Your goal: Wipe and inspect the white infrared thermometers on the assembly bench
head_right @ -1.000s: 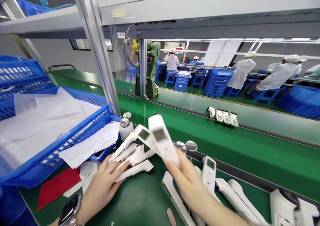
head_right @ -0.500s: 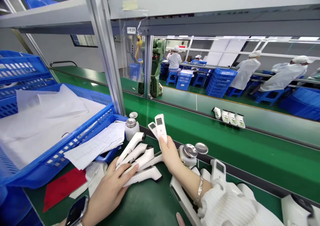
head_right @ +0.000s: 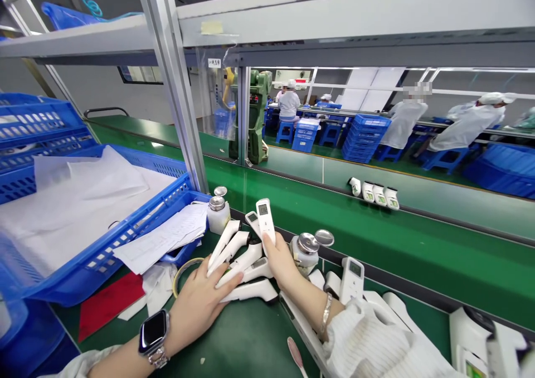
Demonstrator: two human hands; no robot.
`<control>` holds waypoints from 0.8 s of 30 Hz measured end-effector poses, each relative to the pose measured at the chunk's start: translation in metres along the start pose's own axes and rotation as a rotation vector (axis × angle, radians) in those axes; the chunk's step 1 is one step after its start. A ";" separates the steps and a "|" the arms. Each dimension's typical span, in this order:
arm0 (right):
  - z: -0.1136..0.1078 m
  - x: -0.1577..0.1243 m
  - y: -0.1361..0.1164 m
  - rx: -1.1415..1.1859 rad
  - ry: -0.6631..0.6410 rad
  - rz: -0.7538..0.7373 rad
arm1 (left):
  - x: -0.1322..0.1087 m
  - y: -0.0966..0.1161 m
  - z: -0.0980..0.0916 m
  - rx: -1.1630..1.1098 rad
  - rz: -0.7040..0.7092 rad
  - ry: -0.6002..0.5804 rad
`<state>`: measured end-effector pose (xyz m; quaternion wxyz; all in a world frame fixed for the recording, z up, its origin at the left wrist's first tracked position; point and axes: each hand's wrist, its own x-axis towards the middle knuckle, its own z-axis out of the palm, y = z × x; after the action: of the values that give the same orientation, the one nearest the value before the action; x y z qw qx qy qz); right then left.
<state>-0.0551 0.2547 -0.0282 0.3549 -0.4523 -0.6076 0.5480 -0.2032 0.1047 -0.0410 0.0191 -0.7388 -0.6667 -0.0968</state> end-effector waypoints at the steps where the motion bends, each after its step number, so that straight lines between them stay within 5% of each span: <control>1: -0.001 0.000 0.001 -0.015 0.000 -0.017 | 0.002 0.000 -0.001 0.003 0.006 -0.007; 6: -0.004 -0.012 -0.006 -0.072 -0.012 -0.103 | 0.008 0.005 -0.002 0.007 -0.015 -0.001; 13: -0.023 -0.058 -0.047 -0.037 -0.100 -0.219 | 0.023 0.020 0.003 0.037 -0.105 0.030; 18: -0.060 -0.099 -0.073 0.000 -0.101 -0.222 | 0.033 0.025 0.004 0.067 -0.129 0.020; 24: -0.119 -0.142 -0.072 0.043 0.065 -0.051 | 0.024 0.026 -0.001 0.101 -0.100 0.029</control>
<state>0.0917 0.1631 0.0693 0.3978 -0.4466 -0.5952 0.5367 -0.1756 0.1248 -0.0335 0.0610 -0.7011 -0.7066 -0.0744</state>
